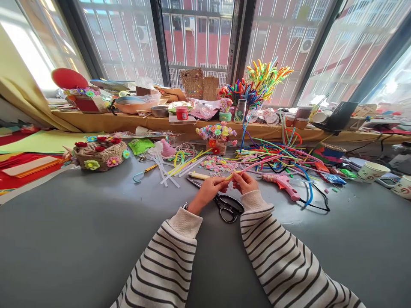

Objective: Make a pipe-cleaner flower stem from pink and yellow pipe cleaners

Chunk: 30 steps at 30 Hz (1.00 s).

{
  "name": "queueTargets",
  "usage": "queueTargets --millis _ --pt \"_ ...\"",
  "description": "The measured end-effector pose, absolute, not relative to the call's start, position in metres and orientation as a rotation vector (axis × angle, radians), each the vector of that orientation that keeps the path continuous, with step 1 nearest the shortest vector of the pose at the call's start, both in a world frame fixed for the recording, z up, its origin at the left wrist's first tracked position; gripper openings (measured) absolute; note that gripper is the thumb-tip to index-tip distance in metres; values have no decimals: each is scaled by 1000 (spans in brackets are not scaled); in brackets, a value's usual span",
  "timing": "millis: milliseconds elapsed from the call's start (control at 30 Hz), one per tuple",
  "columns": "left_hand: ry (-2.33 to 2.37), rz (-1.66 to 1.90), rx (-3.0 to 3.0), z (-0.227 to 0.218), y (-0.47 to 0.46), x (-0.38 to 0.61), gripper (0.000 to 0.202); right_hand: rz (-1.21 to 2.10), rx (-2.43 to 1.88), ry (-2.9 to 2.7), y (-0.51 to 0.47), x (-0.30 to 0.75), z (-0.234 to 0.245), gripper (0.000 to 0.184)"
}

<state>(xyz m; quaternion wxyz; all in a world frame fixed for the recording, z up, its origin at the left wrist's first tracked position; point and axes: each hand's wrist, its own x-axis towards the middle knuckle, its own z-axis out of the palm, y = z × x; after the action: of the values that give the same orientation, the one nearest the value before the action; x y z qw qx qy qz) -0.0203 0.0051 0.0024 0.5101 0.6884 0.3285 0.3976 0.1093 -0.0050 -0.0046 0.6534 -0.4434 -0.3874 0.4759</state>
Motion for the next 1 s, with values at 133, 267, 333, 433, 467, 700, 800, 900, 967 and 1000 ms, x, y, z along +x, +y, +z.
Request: queueTargets --millis 133,267,333,433,467,700,800,900,967,1000 --pt "801 923 1684 1 5 -19 28 1151 -977 -803 -7 109 -3 25" --pt "789 977 1575 2 4 -17 27 1200 -955 -726 -6 108 -1 29" --pt "814 1055 1479 4 5 -19 26 1191 -977 -748 -6 110 1 32" --pt "923 1248 1264 7 8 -26 24 1133 -1096 -977 -11 117 1 37" --pt "961 1322 1184 8 9 -29 24 1086 -1173 -1112 -15 118 2 37" --pt "940 1626 830 5 22 -42 22 402 -1803 -2317 -54 101 15 32" --pt "912 1630 798 6 22 -42 21 372 -1902 -2493 -53 90 23 38" --pt "896 1650 779 10 19 -42 21 458 -1919 -2539 -43 89 23 44" --pt "885 1672 770 14 17 -44 23 537 -1869 -2525 -36 95 19 39" --pt "877 1688 765 16 16 -45 24 613 -1815 -2493 -35 100 17 32"
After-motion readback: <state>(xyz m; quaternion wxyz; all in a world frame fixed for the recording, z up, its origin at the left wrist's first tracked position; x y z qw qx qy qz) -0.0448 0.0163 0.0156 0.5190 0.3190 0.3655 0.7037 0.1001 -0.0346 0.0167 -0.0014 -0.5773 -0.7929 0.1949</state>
